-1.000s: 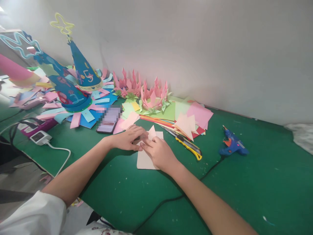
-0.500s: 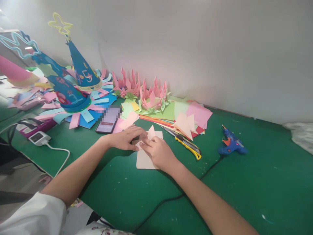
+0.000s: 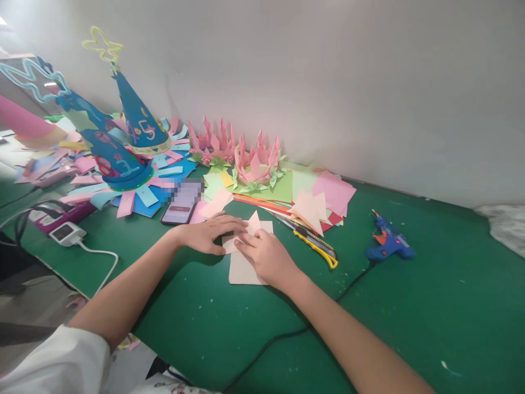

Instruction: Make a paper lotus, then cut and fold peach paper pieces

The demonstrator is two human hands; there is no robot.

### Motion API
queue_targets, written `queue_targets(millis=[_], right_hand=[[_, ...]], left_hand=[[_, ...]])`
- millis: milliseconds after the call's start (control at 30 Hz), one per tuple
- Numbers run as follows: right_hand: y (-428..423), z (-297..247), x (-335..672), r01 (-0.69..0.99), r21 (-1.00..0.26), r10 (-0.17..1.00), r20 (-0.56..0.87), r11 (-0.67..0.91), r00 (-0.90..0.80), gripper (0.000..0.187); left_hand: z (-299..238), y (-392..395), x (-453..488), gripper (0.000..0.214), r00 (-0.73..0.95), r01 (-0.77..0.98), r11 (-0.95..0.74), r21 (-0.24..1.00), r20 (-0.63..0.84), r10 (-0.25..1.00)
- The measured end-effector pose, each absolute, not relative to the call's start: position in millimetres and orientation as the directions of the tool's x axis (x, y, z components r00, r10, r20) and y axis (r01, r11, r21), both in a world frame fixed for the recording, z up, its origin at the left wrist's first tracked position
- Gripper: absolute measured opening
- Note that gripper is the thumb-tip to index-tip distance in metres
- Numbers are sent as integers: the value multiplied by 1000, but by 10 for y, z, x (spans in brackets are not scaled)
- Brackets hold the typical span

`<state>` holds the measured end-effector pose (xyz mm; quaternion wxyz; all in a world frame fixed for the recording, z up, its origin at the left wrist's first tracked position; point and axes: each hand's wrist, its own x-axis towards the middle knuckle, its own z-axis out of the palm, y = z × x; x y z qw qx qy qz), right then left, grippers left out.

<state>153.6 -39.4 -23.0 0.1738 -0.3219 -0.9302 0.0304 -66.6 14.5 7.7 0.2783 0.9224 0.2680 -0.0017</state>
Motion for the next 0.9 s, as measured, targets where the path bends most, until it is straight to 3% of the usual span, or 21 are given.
queue_targets(millis=[233, 400, 600, 900], right_hand=[[-392, -206, 1515, 594, -155, 610, 296, 790, -735, 33], [-362, -180, 1595, 483, -110, 491, 323, 869, -809, 38], [-383, -133, 1617, 449, 7, 432, 262, 893, -863, 40], [-448, -111, 1756, 558, -81, 557, 273, 826, -784, 34]], left_hand=[[30, 123, -577, 48, 809, 537, -682, 496, -76, 583], [5, 147, -614, 46, 833, 504, -707, 496, -61, 550], [-3, 160, -623, 45, 835, 505, -702, 503, -75, 546], [54, 124, -598, 46, 824, 529, -686, 500, -110, 555]])
